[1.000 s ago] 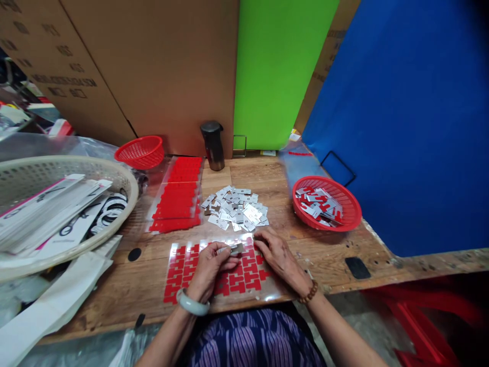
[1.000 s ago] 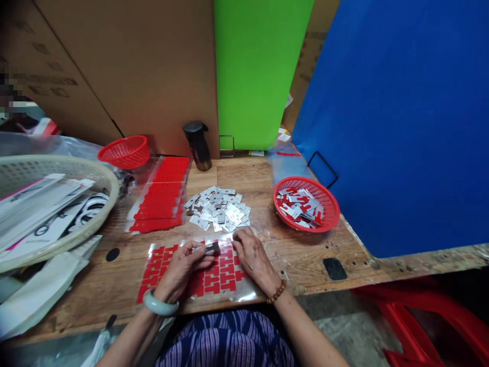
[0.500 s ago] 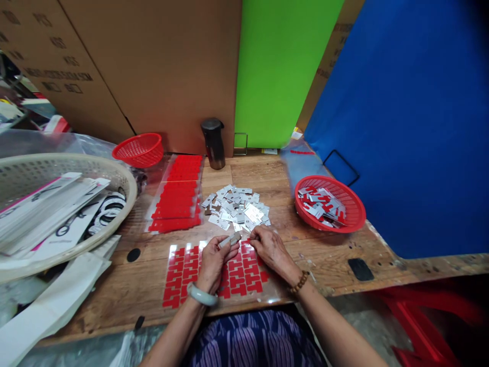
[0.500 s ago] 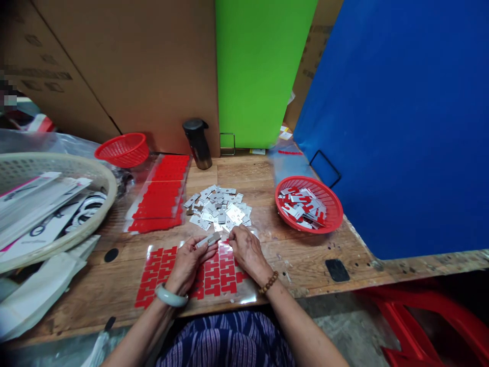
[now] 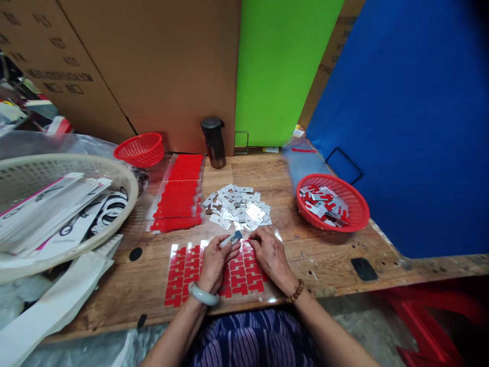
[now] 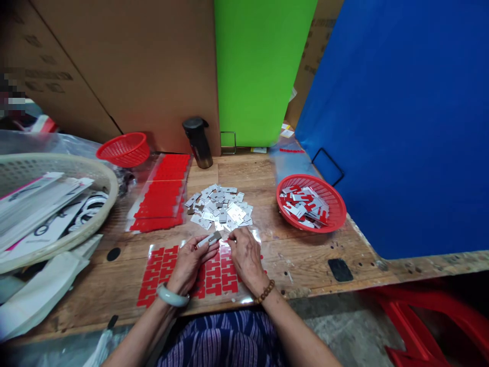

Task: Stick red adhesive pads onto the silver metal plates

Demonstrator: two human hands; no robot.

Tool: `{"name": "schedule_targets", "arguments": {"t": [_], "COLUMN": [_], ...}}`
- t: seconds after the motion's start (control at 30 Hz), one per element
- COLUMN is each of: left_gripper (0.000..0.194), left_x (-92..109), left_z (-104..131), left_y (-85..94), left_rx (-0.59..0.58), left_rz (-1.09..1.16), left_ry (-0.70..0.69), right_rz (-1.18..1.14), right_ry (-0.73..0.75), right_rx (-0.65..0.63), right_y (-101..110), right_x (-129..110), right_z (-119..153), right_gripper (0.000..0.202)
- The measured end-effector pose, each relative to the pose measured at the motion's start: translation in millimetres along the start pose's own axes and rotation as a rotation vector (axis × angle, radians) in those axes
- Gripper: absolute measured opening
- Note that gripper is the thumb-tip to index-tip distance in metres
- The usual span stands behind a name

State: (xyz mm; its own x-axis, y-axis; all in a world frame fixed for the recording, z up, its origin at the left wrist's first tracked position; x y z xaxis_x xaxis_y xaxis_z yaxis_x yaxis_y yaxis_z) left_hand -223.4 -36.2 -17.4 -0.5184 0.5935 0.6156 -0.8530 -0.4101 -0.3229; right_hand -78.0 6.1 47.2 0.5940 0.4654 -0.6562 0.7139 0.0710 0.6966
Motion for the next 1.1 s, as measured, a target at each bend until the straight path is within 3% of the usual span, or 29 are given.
{"name": "schedule_targets", "arguments": {"t": [0.17,0.43,0.6,0.8,0.93,1.1], "left_gripper": [0.020,0.020,0.020,0.020,0.020,0.018], "left_x": [-0.7,0.0,-1.1,-0.1,-0.3,0.0], "left_z": [-0.2,1.6,1.2,1.8,1.8,2.0], "left_y": [0.2,0.9,0.8,-0.2,0.9,0.4], "left_rx": [0.012,0.034,0.024,0.020,0.033,0.040], "left_rz": [0.006,0.019,0.013,0.003,0.014,0.019], "left_ry": [-0.014,-0.019,-0.015,-0.019,-0.014,-0.012], "right_rz": [0.026,-0.050,-0.044,-0.092,-0.059,-0.114], "right_ry": [-0.017,0.096,0.066,0.006,0.048,0.069], "right_rx": [-0.008,-0.006,0.037,0.072,0.067,0.074], "right_y": [-1.3,-2.6,-5.3,-3.6,2.7,2.6], "right_x": [1.7,-9.8,-4.1,2.8,-5.4,-7.0], "right_z": [-4.6,6.5,9.5,9.0,7.2,6.9], "right_gripper": [0.014,0.013,0.009,0.033,0.012,0.016]}}
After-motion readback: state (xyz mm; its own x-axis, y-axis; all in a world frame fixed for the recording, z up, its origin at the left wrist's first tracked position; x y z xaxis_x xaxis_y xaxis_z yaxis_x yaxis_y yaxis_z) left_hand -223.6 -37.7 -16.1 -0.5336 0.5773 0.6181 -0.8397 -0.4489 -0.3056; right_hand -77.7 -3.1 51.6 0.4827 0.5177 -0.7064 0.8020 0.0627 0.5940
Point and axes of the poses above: each hand's wrist, its own z-axis away from the middle knuckle, its own y-axis out of the back of the hand, x = y × z, the point moved 10 cm from there along -z, towards the middle knuckle, and after that the axes turned 15 degrees about y, right-handed, at the moved point
